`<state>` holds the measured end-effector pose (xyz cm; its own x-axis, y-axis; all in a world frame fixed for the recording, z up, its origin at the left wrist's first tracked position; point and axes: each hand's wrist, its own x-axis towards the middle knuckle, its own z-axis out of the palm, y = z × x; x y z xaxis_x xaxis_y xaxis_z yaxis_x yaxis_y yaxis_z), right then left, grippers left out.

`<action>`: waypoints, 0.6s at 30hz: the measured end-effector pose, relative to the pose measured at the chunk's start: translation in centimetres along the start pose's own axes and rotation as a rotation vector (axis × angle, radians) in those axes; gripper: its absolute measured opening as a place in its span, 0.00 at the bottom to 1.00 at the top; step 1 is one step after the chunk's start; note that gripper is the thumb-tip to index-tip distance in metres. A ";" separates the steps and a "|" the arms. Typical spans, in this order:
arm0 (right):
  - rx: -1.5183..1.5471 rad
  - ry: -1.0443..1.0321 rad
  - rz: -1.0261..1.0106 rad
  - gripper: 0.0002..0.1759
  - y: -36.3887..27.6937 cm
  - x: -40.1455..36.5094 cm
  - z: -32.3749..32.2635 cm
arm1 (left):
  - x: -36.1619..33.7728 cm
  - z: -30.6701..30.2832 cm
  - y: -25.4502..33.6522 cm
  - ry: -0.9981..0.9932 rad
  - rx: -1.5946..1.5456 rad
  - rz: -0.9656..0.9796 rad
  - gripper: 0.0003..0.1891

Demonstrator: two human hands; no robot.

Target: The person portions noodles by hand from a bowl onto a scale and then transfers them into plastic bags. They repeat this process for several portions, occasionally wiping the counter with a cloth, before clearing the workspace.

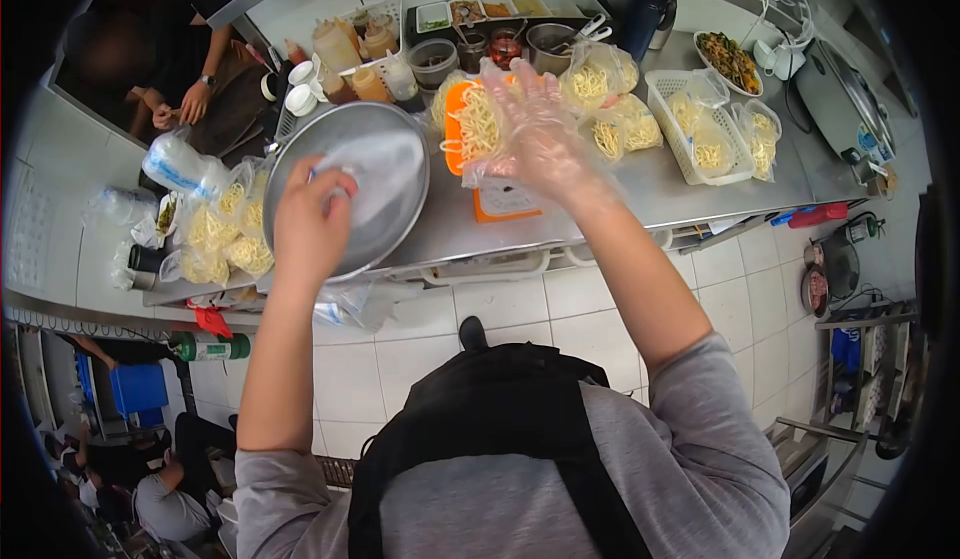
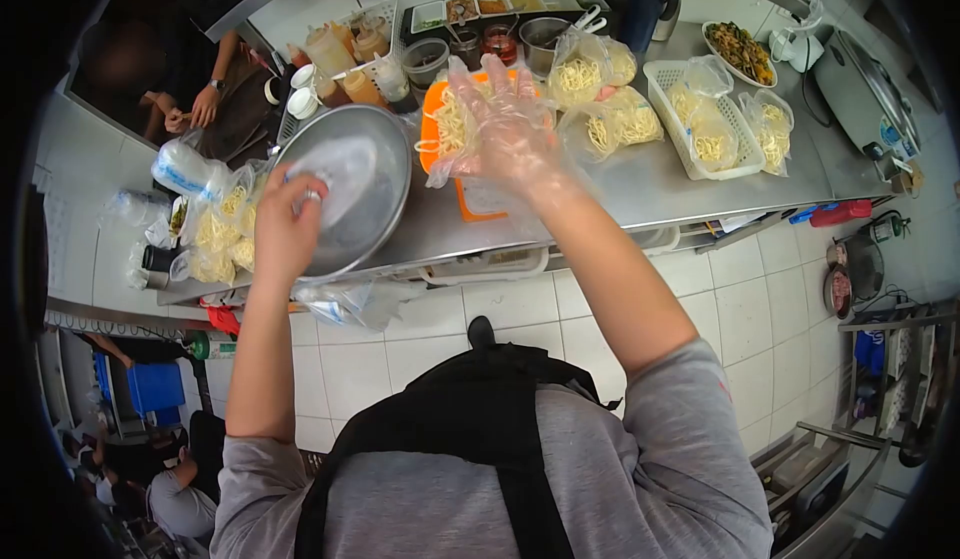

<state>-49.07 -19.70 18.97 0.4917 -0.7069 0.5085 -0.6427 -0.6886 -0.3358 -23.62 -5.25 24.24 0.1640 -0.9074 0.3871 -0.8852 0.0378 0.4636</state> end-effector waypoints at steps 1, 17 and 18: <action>-0.212 -0.108 0.113 0.58 -0.1 1.2 0.5 | 2.2 0.2 -1.0 0.005 0.026 0.021 0.06; -0.006 -0.273 0.092 0.39 2.9 2.5 4.3 | 20.6 16.1 2.6 -0.098 0.342 0.803 0.13; 0.002 -0.244 0.065 0.37 3.3 2.4 4.5 | 20.5 16.0 2.0 -0.124 0.282 0.921 0.14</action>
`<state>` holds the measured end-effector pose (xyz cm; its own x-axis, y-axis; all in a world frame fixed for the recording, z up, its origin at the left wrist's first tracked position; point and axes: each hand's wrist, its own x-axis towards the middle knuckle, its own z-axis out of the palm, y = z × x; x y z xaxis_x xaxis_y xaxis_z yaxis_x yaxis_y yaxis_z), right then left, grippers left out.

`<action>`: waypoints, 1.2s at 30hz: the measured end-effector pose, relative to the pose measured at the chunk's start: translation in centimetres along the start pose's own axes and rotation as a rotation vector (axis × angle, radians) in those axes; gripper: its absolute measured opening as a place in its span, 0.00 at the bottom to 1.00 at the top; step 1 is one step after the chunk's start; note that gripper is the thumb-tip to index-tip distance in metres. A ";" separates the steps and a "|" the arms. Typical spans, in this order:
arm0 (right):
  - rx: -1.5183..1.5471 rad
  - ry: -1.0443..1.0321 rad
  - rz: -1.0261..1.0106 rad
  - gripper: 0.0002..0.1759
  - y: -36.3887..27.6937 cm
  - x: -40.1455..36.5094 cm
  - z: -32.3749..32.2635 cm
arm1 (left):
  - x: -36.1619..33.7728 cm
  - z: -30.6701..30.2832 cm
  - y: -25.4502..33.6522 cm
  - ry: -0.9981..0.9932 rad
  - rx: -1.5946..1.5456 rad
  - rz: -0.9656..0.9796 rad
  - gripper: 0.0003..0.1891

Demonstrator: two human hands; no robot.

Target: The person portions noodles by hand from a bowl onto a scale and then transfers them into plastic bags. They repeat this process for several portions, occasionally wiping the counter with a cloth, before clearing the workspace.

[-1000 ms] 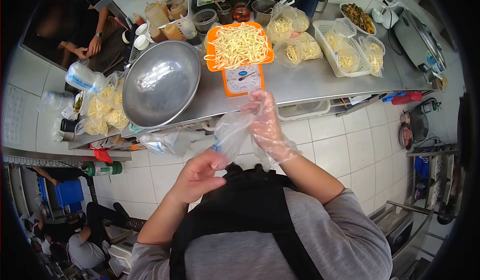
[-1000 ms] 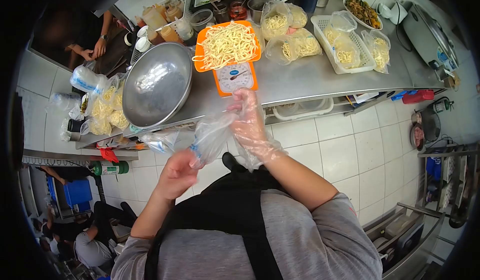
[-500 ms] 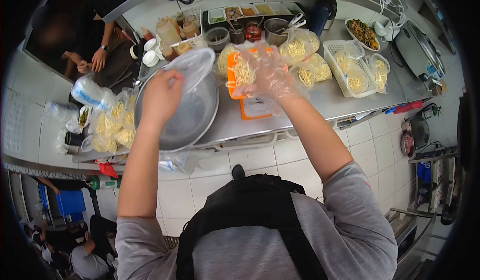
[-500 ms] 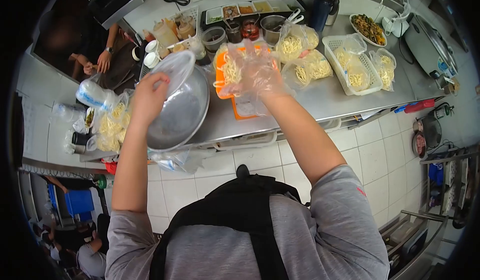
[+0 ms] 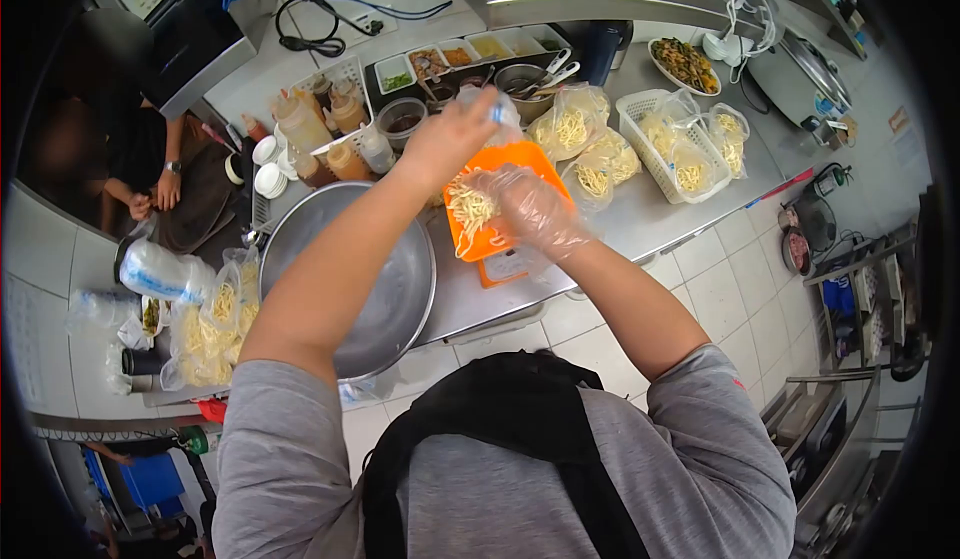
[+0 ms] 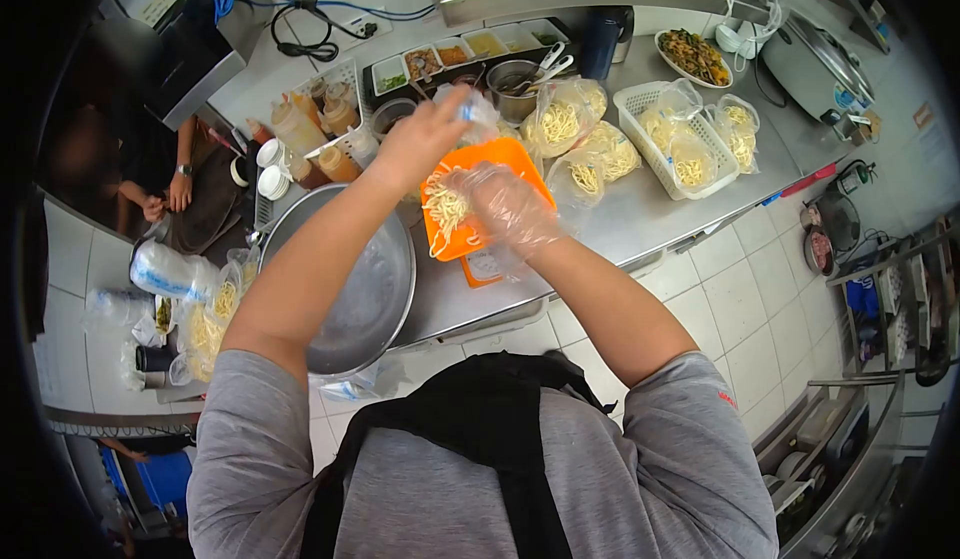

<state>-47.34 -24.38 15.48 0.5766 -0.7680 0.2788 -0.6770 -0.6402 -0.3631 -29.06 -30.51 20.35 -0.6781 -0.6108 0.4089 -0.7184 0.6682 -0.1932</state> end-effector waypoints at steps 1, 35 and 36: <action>0.006 0.030 -0.028 0.36 -0.1 0.2 -0.3 | -0.3 0.1 -0.6 0.004 0.005 0.012 0.14; 0.074 -0.352 -0.267 0.17 1.8 9.2 -8.2 | -1.4 -5.8 9.1 0.237 -0.517 -0.500 0.43; 0.022 -0.342 -0.191 0.20 0.0 8.4 -10.0 | -1.6 -5.7 9.1 0.233 -0.541 -0.512 0.43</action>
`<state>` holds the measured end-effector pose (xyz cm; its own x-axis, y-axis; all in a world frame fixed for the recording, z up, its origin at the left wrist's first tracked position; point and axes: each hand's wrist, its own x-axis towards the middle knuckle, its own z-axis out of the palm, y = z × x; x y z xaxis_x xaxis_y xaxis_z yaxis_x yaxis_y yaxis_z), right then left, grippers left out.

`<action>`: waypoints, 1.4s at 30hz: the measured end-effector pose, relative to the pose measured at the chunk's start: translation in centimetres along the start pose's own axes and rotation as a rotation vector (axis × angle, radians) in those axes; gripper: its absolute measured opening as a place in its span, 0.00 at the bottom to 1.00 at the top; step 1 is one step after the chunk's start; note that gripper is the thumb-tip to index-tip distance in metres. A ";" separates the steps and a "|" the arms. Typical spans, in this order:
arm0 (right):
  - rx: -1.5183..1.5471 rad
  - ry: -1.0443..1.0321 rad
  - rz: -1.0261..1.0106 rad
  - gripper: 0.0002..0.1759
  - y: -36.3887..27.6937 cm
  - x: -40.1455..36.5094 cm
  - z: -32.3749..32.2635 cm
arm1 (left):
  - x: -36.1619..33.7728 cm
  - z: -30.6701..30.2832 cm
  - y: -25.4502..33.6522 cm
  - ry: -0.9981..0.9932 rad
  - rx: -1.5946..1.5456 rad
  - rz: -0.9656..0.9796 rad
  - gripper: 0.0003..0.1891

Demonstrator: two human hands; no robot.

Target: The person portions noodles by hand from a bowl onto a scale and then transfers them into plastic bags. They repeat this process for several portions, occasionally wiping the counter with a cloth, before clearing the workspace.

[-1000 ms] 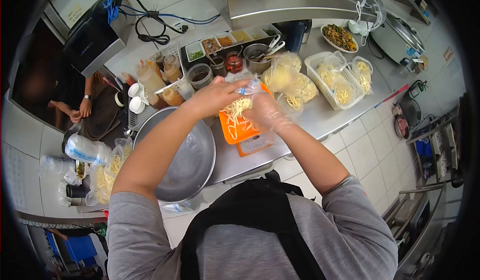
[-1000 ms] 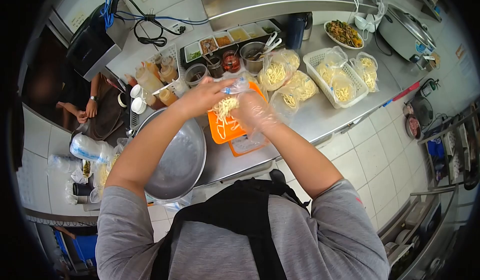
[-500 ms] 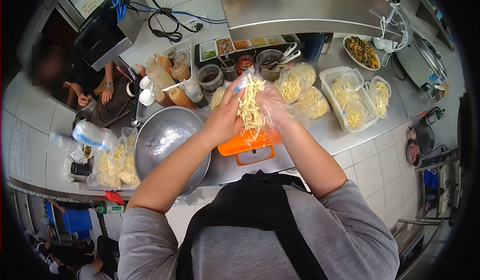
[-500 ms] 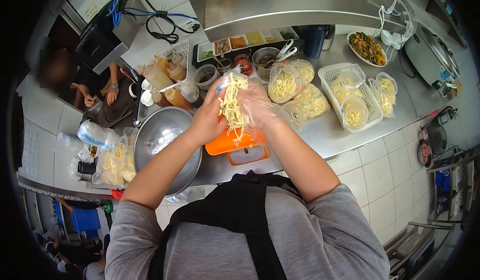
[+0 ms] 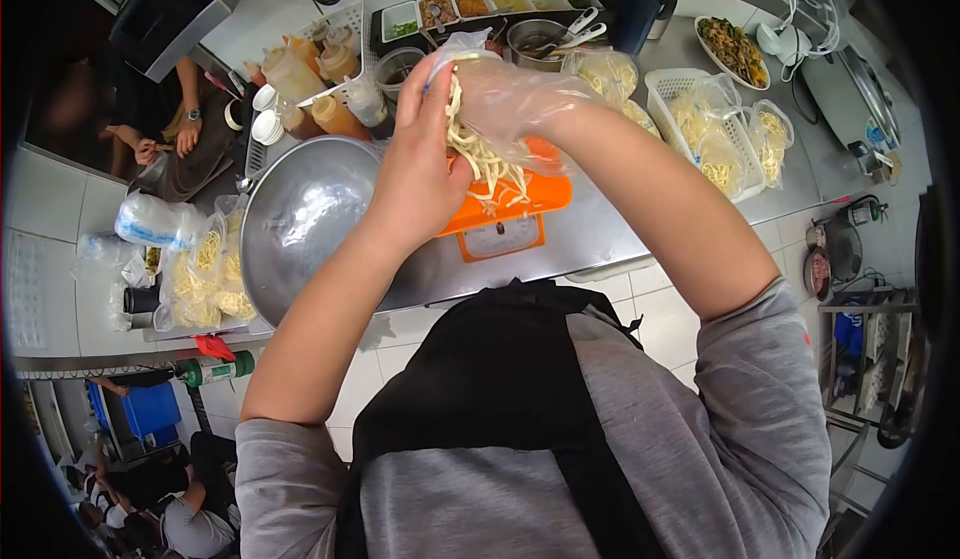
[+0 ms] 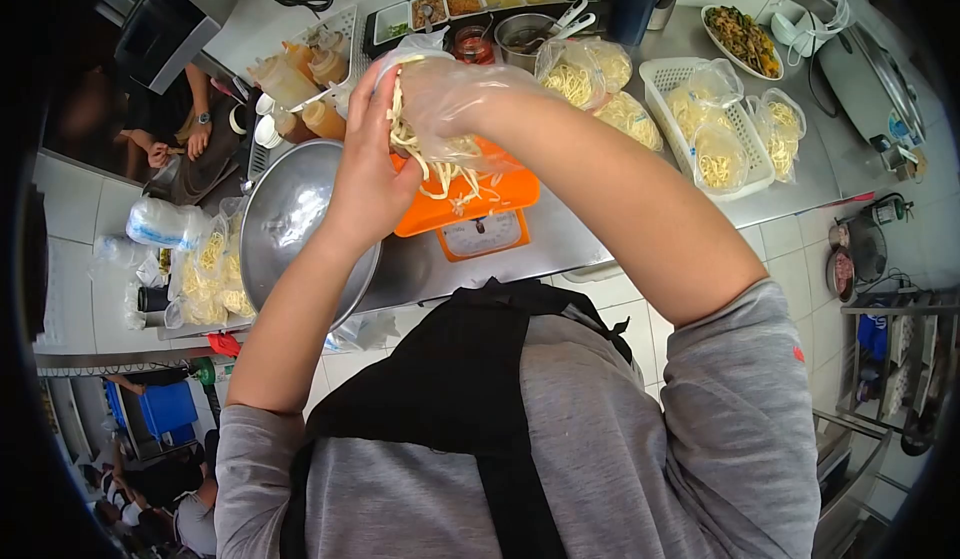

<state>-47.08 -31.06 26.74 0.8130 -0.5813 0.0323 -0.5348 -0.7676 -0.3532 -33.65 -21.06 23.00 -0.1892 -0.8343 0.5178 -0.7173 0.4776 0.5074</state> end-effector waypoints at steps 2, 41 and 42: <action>-0.007 -0.066 0.121 0.22 -0.3 0.8 0.1 | -0.1 -0.3 0.6 -0.013 -0.080 -0.082 0.42; 0.853 0.329 0.119 0.43 -0.4 -5.9 2.8 | 4.0 -5.5 2.3 0.064 -0.969 -0.519 0.42; 1.058 0.329 0.137 0.40 -1.5 -5.3 1.5 | 4.0 -5.9 2.2 0.022 -0.909 -0.539 0.42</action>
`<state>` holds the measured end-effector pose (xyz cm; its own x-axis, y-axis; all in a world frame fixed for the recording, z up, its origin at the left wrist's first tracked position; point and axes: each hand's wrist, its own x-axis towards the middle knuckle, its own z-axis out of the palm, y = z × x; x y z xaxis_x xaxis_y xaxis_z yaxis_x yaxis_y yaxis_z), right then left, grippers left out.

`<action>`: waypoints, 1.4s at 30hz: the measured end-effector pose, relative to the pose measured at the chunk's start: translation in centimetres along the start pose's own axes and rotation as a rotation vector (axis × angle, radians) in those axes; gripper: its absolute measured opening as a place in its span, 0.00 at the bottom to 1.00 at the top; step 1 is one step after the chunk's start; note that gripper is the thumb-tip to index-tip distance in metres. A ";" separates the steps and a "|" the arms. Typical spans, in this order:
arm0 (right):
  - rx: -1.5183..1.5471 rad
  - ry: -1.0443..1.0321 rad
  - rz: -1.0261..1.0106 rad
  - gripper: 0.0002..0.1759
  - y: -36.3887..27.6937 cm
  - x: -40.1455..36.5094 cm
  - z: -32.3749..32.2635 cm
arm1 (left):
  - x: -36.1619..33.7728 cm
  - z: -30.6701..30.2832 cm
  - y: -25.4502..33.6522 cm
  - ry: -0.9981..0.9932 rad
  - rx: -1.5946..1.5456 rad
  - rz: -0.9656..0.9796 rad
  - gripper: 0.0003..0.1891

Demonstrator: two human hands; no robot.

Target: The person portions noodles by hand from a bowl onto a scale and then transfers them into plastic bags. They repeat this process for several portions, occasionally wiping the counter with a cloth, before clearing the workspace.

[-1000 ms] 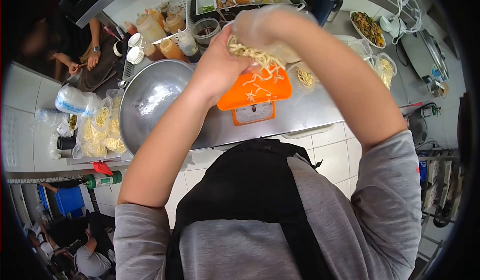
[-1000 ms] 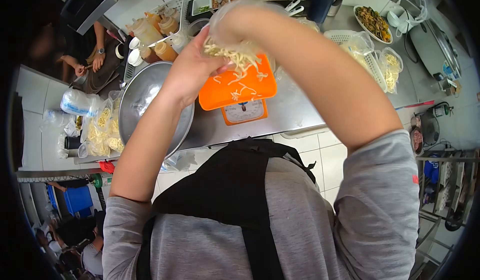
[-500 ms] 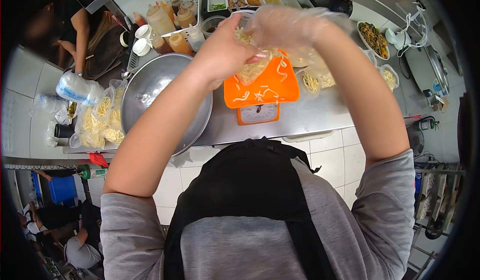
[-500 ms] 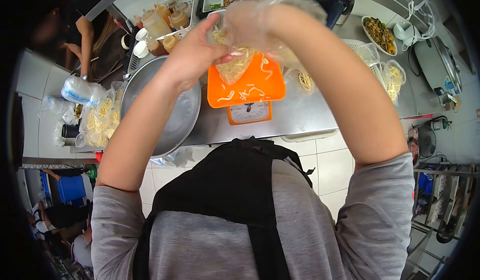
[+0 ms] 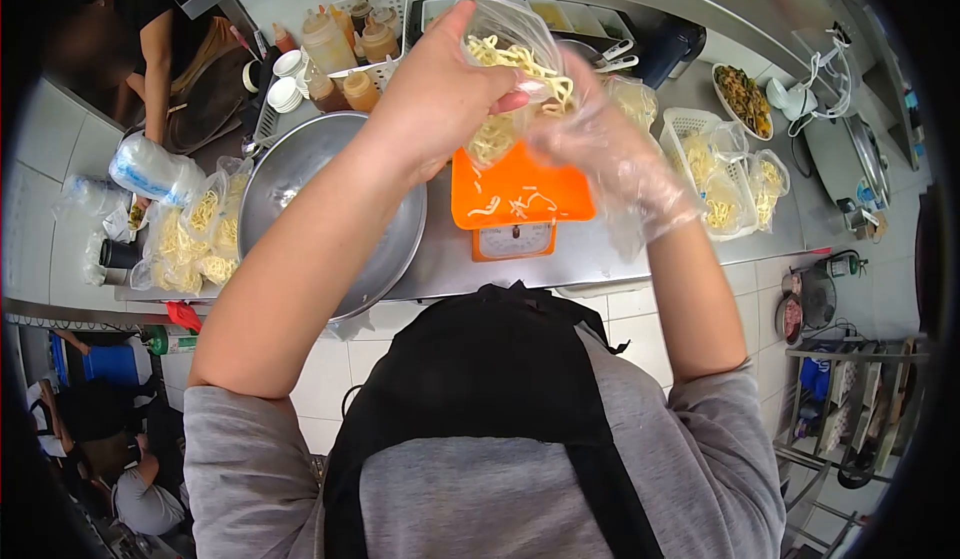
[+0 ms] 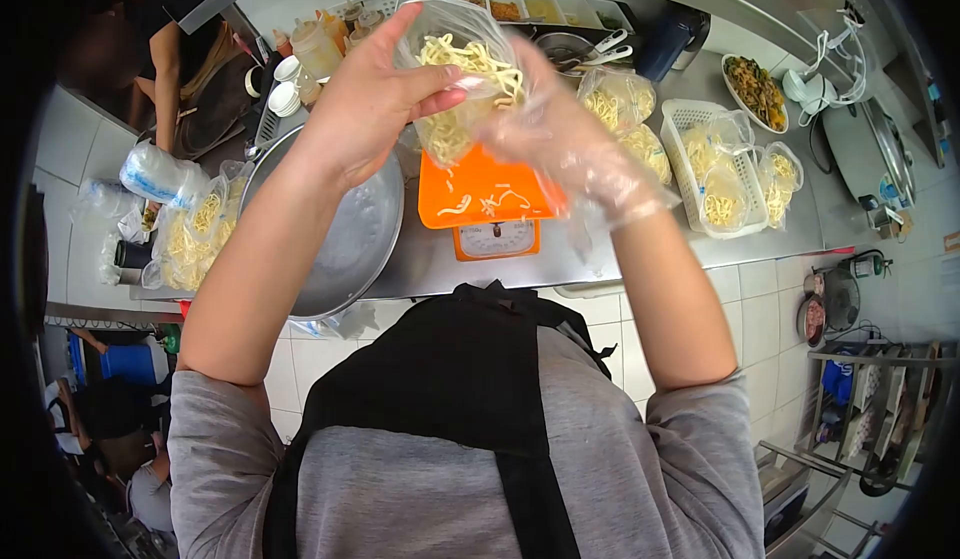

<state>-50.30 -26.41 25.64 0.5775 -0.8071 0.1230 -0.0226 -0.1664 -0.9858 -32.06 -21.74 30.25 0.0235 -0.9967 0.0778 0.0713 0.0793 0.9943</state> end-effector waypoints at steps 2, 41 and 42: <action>-0.205 0.025 -0.013 0.35 -3.7 1.2 -0.8 | -0.1 -0.6 0.1 -0.018 0.066 -0.039 0.42; -1.073 0.563 -1.048 0.19 -2.1 3.3 4.8 | -7.7 -13.7 0.1 0.054 0.125 -0.275 0.39; -0.756 0.434 -0.877 0.18 -2.8 3.9 7.5 | -7.9 -13.5 0.2 0.045 0.134 -0.292 0.39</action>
<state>-41.83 -24.80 28.04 0.3204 -0.3549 0.8783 -0.3132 -0.9147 -0.2554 -18.80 -13.60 28.87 0.0653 -0.9751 -0.2121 -0.0500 -0.2155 0.9752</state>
